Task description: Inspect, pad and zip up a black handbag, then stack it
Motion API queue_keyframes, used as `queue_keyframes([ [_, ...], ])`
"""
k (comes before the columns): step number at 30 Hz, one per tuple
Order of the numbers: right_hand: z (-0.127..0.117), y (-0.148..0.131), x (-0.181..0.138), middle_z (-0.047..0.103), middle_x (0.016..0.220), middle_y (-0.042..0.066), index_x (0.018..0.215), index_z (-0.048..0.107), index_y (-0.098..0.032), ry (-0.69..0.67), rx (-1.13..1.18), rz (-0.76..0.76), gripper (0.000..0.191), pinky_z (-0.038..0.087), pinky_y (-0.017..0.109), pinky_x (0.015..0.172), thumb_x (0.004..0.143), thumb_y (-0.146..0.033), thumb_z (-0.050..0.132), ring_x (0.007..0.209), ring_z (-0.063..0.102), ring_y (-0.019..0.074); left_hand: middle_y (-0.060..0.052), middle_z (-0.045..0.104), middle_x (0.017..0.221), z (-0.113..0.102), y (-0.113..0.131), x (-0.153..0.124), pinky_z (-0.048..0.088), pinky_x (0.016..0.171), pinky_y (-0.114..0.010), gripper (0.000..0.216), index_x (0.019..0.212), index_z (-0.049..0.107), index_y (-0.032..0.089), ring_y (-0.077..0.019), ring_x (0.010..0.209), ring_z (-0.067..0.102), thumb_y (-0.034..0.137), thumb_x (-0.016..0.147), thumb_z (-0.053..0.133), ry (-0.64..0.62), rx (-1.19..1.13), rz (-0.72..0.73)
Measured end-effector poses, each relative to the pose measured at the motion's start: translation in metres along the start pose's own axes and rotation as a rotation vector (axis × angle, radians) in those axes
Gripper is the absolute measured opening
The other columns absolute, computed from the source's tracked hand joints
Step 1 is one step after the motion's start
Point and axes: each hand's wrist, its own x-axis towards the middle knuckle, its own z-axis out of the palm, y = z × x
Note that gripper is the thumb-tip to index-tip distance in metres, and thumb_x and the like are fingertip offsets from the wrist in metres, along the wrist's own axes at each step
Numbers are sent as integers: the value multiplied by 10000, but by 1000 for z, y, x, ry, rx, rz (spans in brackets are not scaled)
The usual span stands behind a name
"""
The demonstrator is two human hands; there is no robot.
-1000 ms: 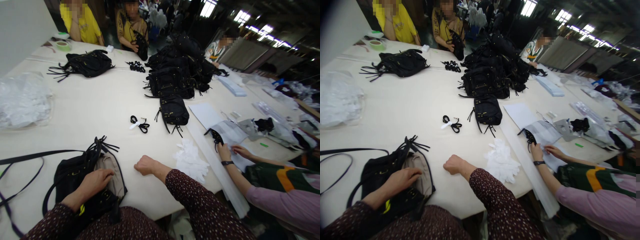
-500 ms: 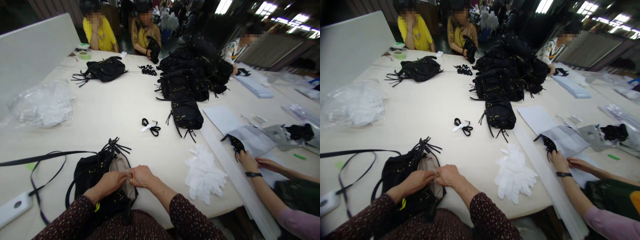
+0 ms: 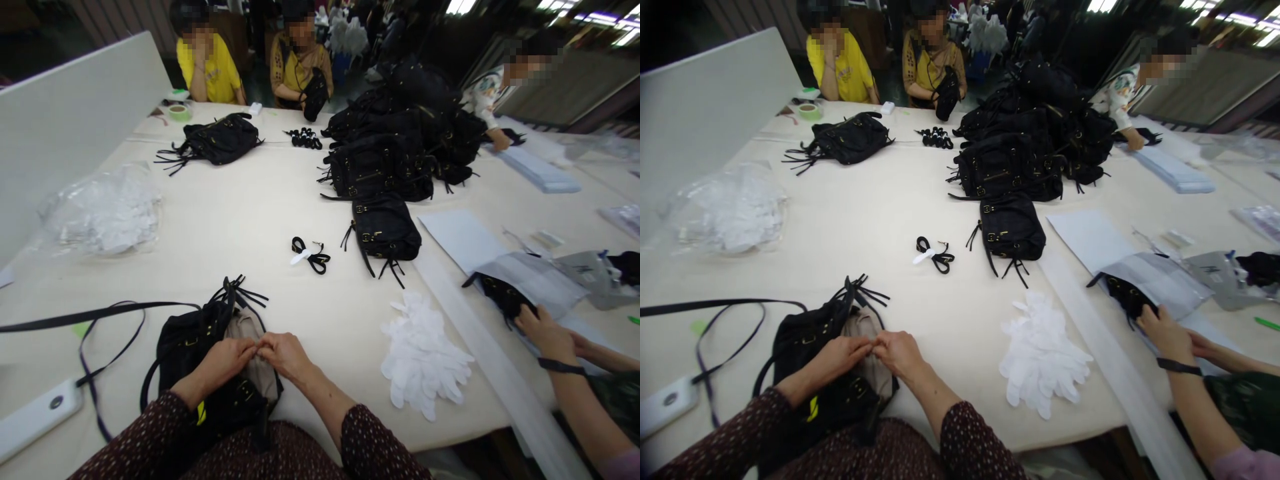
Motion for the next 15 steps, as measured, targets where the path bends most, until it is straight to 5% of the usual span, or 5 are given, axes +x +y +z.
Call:
queue_keyframes([
  [6,2,5,19,754,917,-62,980,705,-328,87,-30,-62,228,442,218,736,892,-355,496,833,655,126,-78,758,937,-20,-2,4,500,799,-344,345,1001,638,240,-260,926,714,397,952,334,66,73,-107],
  [10,16,3,43,728,1090,-64,1024,697,-329,118,-12,-178,271,441,200,862,922,-334,446,999,632,114,-129,748,1004,-38,-16,18,504,814,-399,357,1161,582,230,-291,968,706,278,948,299,129,162,-273],
  [15,31,0,65,729,1105,-20,1032,706,-300,60,-149,-86,305,465,241,811,913,-324,426,999,636,157,-137,749,1022,-44,-37,39,524,753,-379,339,1075,613,226,-271,892,725,217,907,318,116,168,-411],
])
